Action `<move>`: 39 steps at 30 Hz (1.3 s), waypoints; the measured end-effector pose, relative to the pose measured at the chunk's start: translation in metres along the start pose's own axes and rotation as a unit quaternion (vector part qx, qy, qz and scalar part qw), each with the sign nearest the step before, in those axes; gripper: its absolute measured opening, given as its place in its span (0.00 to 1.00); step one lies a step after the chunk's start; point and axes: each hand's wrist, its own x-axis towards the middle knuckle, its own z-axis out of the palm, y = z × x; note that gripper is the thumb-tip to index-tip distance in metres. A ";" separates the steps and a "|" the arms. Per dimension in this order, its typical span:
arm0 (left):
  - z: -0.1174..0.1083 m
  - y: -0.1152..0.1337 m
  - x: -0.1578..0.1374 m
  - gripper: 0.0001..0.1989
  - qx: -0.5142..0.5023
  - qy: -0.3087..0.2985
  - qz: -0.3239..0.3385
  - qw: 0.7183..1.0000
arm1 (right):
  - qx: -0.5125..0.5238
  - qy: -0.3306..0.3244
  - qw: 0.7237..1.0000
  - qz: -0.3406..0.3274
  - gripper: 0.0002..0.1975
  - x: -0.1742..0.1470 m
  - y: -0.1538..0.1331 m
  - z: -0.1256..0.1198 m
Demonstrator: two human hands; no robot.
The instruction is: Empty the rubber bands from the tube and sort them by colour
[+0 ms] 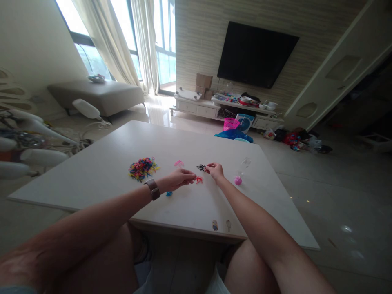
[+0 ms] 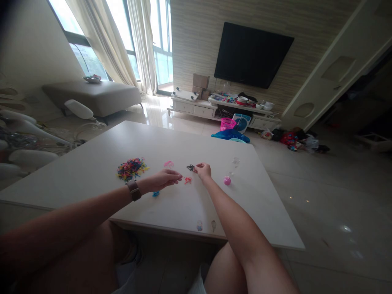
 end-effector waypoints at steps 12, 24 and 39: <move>0.000 0.001 0.000 0.21 -0.014 0.014 0.003 1.000 | -0.031 -0.005 0.999 -0.042 0.07 0.007 -0.016 -0.003; -0.006 -0.003 0.008 0.14 -0.048 0.048 0.044 0.997 | -0.033 -0.299 0.949 -0.091 0.17 -0.057 -0.051 0.006; 0.001 0.007 0.006 0.10 -0.252 0.073 -0.083 0.961 | -0.276 -0.184 0.922 -0.197 0.05 -0.037 -0.028 -0.014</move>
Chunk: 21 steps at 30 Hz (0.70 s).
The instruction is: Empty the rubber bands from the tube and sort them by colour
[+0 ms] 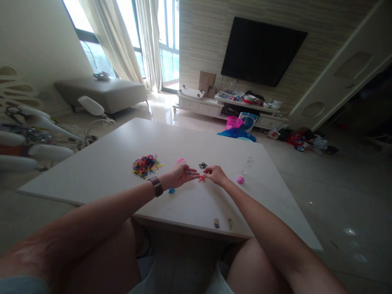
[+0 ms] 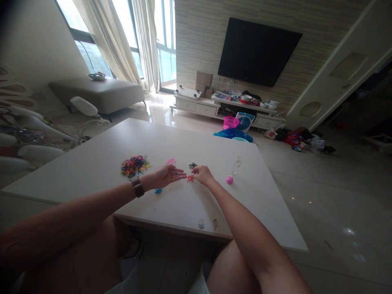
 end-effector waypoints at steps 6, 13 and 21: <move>-0.004 -0.001 0.004 0.10 0.012 -0.032 0.005 0.999 | -0.022 0.028 0.996 -0.080 0.03 -0.005 -0.031 0.003; -0.012 -0.005 0.011 0.16 0.082 -0.102 0.030 0.991 | -0.055 -0.061 0.973 -0.217 0.04 -0.016 -0.046 0.019; -0.015 -0.011 0.013 0.17 0.123 -0.093 0.015 0.988 | -0.045 -0.077 0.979 -0.185 0.07 -0.018 -0.047 0.027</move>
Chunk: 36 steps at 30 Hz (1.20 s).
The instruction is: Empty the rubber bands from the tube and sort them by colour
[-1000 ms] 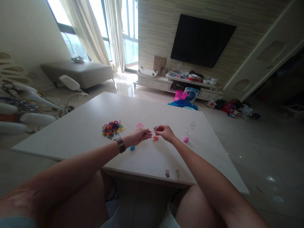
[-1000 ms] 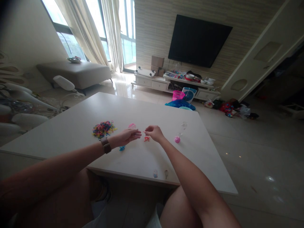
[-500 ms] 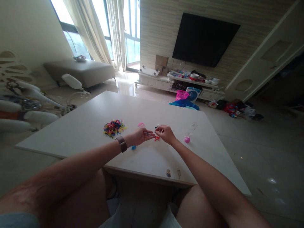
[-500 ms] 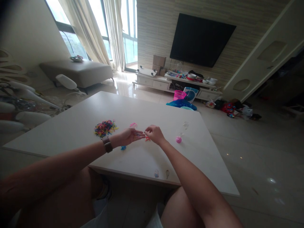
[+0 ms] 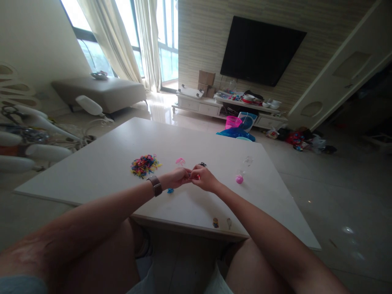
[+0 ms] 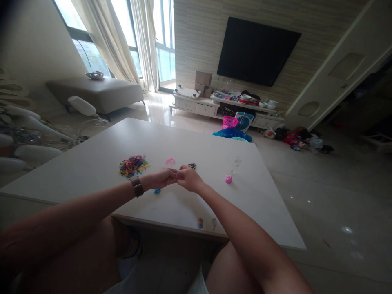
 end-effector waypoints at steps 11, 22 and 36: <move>0.003 0.002 -0.002 0.06 -0.041 0.046 -0.030 0.998 | 0.002 0.069 0.996 0.058 0.04 -0.005 0.002 -0.008; -0.007 0.007 0.000 0.07 0.077 0.021 0.049 0.996 | 0.039 0.081 0.994 0.058 0.07 -0.005 0.008 -0.001; -0.083 0.046 0.024 0.05 0.020 0.238 0.096 0.966 | -0.026 0.103 0.993 0.047 0.14 -0.003 0.020 -0.005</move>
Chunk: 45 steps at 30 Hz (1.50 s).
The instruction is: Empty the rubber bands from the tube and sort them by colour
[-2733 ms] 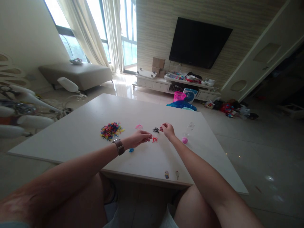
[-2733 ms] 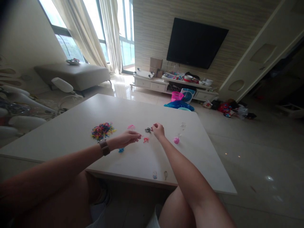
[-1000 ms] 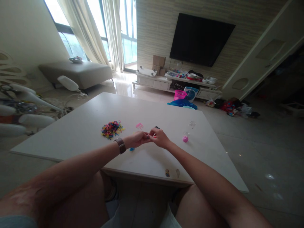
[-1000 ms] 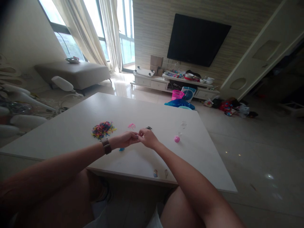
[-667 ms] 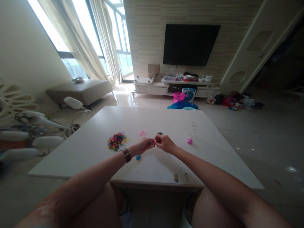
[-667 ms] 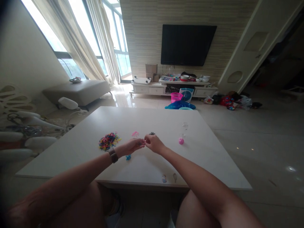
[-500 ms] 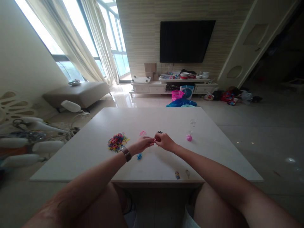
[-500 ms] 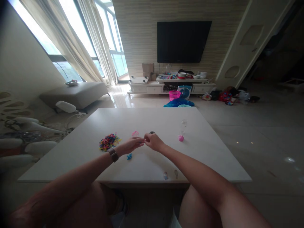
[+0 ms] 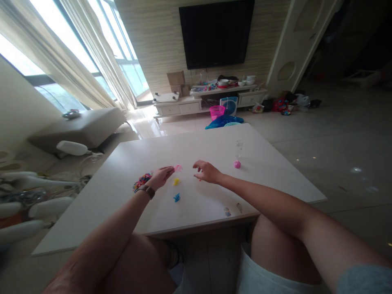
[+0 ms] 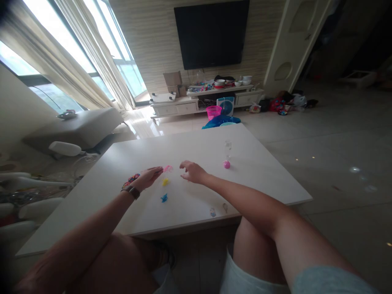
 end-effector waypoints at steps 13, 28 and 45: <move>0.000 -0.007 0.010 0.05 -0.054 0.023 -0.035 0.998 | -0.021 -0.028 0.999 0.005 0.10 -0.003 -0.002 -0.007; 0.011 0.007 -0.014 0.22 -0.067 -0.093 -0.073 0.991 | -0.054 -0.064 0.996 -0.015 0.09 -0.006 0.008 -0.004; 0.003 -0.005 -0.015 0.13 0.032 -0.061 -0.019 0.997 | -0.063 -0.102 0.993 -0.023 0.07 -0.009 0.009 -0.004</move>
